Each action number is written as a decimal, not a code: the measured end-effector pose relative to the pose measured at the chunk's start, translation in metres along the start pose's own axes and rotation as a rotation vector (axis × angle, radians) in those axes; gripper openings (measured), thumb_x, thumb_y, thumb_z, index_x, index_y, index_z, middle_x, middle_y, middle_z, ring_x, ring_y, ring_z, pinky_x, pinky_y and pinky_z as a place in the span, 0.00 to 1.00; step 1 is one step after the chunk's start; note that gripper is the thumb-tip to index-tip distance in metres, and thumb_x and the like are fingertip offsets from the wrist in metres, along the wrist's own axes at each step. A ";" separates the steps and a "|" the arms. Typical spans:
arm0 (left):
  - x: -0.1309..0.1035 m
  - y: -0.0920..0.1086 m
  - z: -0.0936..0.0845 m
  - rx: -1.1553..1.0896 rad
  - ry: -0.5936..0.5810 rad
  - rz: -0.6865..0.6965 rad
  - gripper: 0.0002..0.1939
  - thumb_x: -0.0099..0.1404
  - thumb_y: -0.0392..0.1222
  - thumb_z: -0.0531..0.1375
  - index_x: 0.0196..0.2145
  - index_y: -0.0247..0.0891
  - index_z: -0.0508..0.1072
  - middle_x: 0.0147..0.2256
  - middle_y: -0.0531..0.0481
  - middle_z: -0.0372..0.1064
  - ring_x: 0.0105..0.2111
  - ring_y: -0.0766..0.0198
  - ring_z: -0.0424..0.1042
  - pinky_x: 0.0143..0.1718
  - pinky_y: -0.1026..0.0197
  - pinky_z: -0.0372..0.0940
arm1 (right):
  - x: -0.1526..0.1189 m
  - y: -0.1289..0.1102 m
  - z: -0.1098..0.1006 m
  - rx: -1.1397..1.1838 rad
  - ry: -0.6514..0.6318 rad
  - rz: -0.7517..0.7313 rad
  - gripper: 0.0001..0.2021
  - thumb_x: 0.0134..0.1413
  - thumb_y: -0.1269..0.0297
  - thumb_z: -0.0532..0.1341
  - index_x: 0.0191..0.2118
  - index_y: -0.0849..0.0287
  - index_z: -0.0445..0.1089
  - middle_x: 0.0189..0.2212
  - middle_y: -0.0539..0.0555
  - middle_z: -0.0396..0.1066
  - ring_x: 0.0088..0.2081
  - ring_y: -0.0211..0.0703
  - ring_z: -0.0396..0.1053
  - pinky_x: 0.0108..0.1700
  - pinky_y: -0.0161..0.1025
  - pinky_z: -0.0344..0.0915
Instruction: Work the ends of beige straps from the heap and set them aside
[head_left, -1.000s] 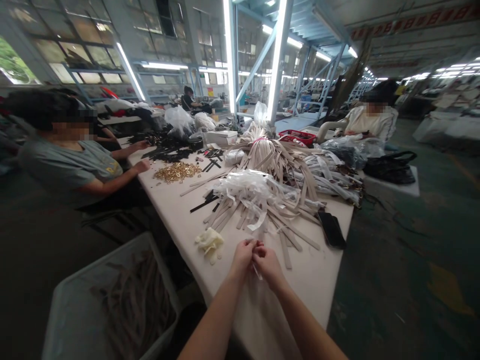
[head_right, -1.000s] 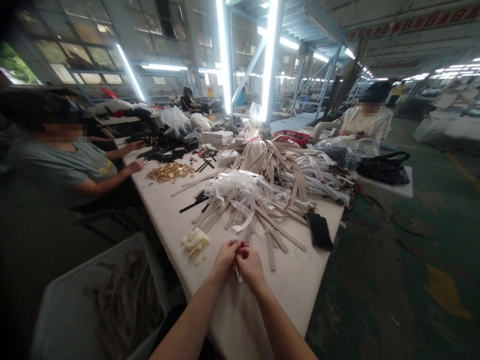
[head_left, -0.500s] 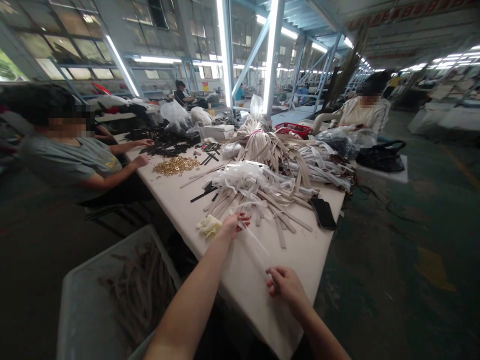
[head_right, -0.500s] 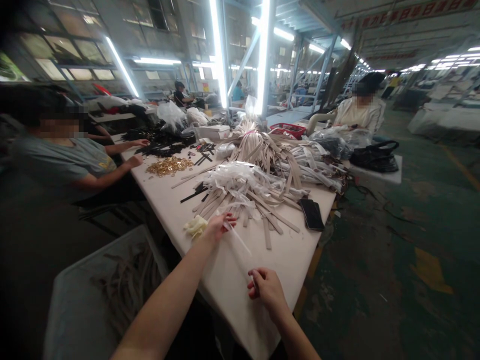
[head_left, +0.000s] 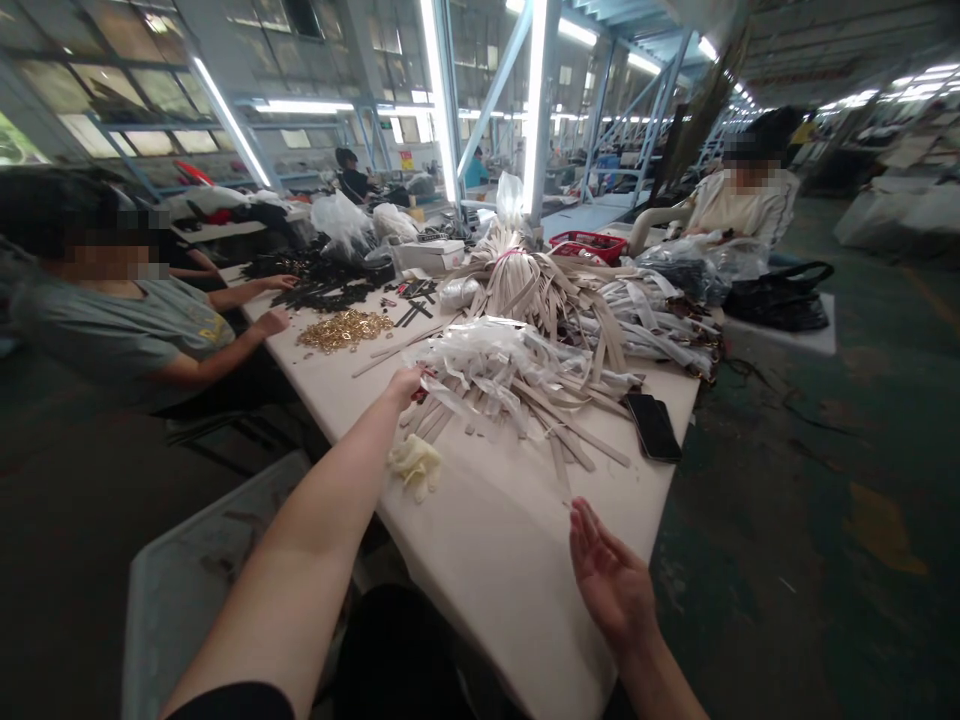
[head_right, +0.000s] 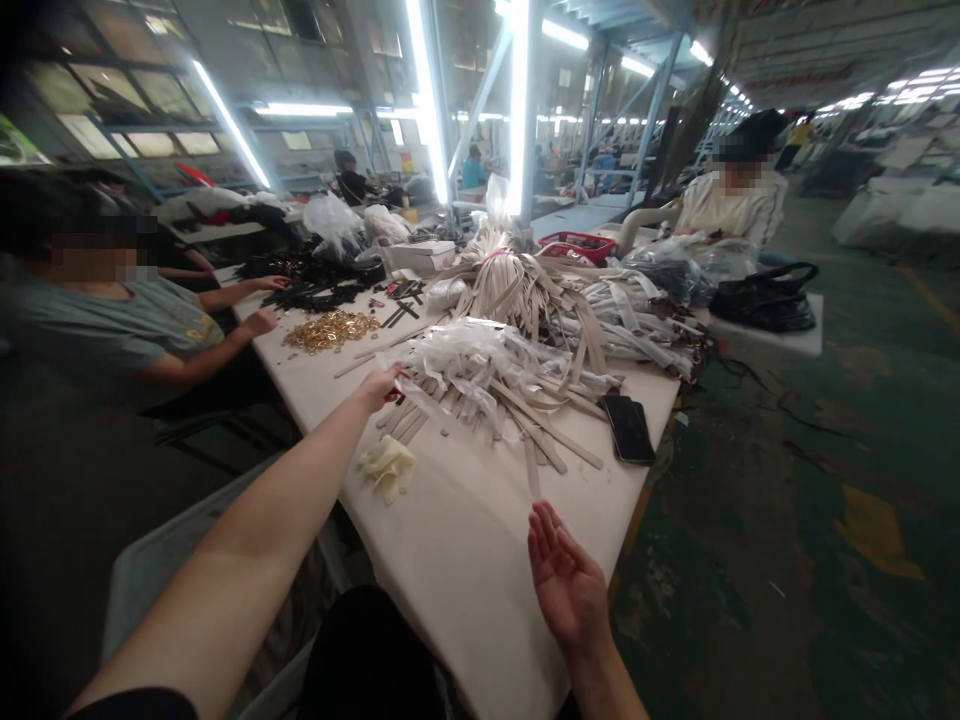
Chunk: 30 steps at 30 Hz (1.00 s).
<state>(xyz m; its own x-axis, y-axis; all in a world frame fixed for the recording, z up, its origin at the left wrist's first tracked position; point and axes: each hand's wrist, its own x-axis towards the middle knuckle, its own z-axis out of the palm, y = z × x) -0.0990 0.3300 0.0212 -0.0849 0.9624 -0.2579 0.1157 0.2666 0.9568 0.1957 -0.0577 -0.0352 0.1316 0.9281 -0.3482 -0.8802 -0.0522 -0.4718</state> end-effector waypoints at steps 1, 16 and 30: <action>0.004 0.000 -0.004 0.021 0.012 -0.010 0.17 0.67 0.51 0.59 0.30 0.33 0.73 0.16 0.50 0.61 0.18 0.65 0.62 0.20 0.64 0.55 | 0.004 -0.002 0.002 -0.019 -0.019 -0.027 0.20 0.50 0.68 0.67 0.51 0.55 0.74 0.55 0.56 0.72 0.56 0.47 0.70 0.56 0.45 0.70; -0.080 -0.010 0.076 0.343 0.232 0.568 0.09 0.61 0.41 0.65 0.38 0.36 0.73 0.33 0.45 0.71 0.34 0.59 0.70 0.39 0.60 0.64 | 0.080 0.056 0.031 -0.501 0.347 -0.230 0.23 0.46 0.48 0.71 0.42 0.60 0.72 0.30 0.55 0.77 0.34 0.48 0.77 0.36 0.42 0.75; -0.243 -0.132 0.108 -0.167 -0.208 0.018 0.18 0.57 0.54 0.67 0.35 0.34 0.78 0.32 0.42 0.77 0.32 0.56 0.75 0.29 0.61 0.69 | 0.076 0.076 0.045 -0.788 0.146 -0.320 0.20 0.50 0.47 0.67 0.37 0.63 0.77 0.33 0.58 0.78 0.33 0.46 0.74 0.33 0.39 0.71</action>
<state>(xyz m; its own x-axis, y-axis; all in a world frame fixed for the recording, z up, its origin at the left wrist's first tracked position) 0.0134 0.0666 -0.0570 0.1232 0.9614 -0.2460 -0.0514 0.2538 0.9659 0.1185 0.0256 -0.0610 0.4243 0.8879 -0.1775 -0.2244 -0.0867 -0.9706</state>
